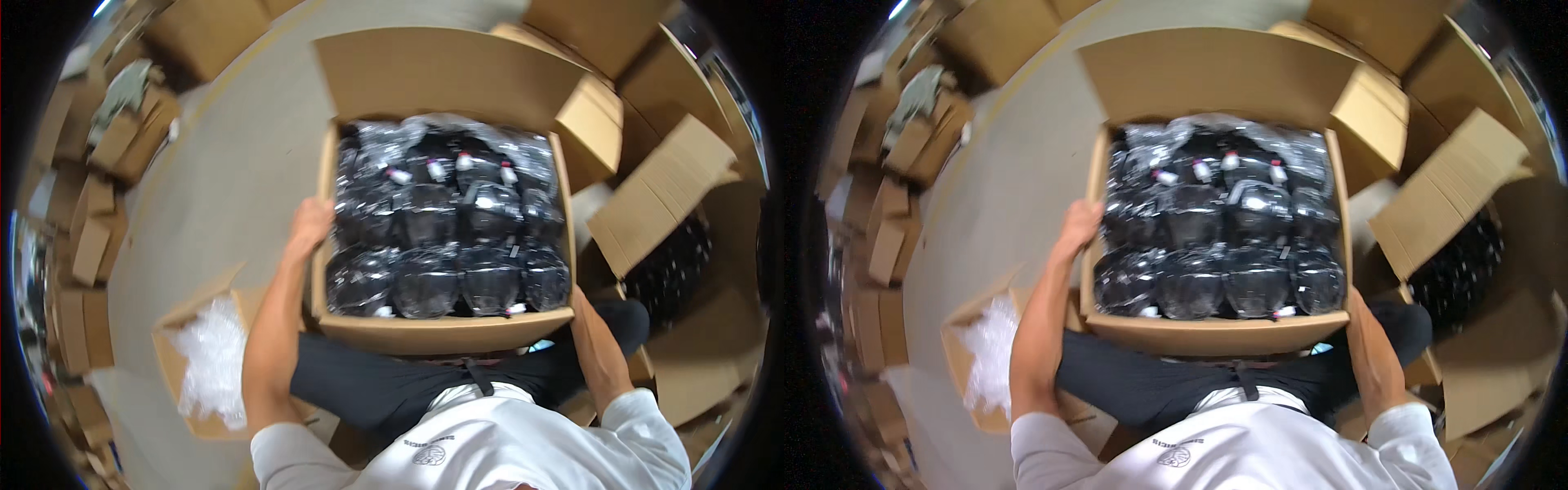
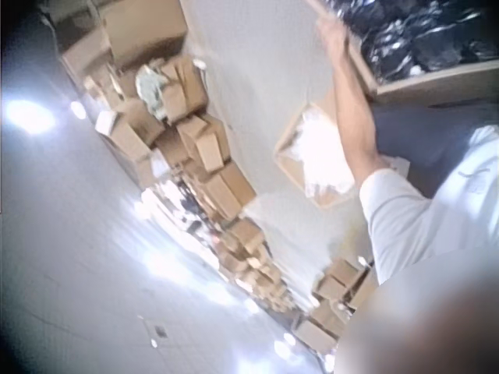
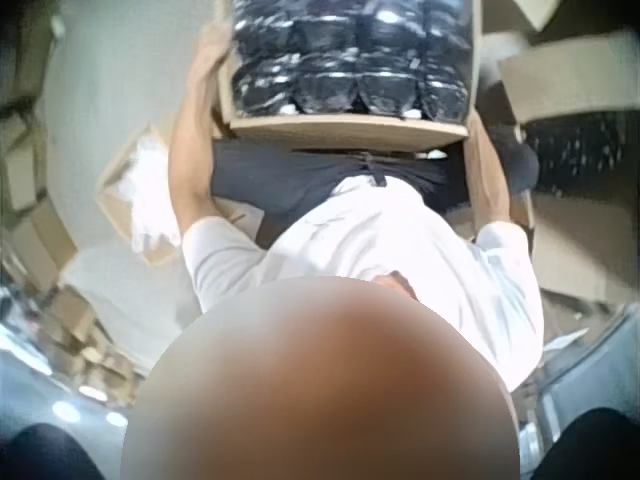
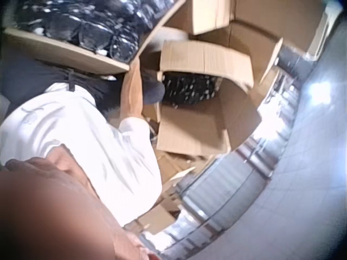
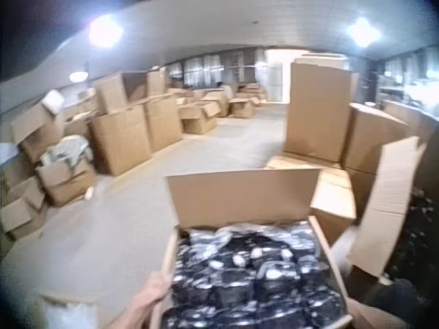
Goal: The person transfers electronic components from one cardboard box to another by hand, using bubble wrap as padding.
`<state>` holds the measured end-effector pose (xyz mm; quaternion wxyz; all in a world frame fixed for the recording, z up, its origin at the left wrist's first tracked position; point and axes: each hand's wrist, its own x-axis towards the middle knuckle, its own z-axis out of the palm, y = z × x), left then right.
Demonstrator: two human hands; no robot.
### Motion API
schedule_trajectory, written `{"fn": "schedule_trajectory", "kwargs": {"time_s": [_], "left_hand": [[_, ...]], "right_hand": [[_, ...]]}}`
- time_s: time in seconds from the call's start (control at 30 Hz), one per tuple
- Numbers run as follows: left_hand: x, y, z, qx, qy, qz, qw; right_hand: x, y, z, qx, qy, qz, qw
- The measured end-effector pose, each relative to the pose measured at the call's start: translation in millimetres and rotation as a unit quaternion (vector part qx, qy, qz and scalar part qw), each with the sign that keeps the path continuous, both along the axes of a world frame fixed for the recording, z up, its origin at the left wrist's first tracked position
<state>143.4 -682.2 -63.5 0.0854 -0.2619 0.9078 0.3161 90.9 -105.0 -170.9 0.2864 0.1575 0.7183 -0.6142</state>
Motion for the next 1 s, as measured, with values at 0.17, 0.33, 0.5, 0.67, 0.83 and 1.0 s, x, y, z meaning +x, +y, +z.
{"fn": "schedule_trajectory", "kwargs": {"time_s": [0.17,0.33,0.5,0.67,0.83,1.0], "left_hand": [[2.2,18.8,14.1,-0.086,0.025,-0.031,0.995],[16.2,17.3,11.3,-0.083,0.068,-0.078,0.991],[41.8,1.9,4.5,-0.063,0.123,-0.031,0.99],[79.6,0.2,13.3,-0.121,0.118,0.023,0.985],[118.1,1.9,14.0,-0.138,0.117,0.098,0.979],[198.0,-22.2,-29.1,0.024,0.15,0.258,0.954]], "right_hand": [[21.8,42.6,-26.5,0.031,0.015,0.133,0.991],[20.2,44.7,-18.6,0.093,0.046,0.131,0.986],[2.6,-10.4,-7.4,0.131,0.097,0.092,0.982],[-37.0,-1.9,-17.1,0.12,0.131,0.052,0.983],[-99.0,-53.2,-26.0,0.084,0.158,0.054,0.982],[-103.6,-66.5,-55.6,0.027,0.182,0.111,0.977]]}}
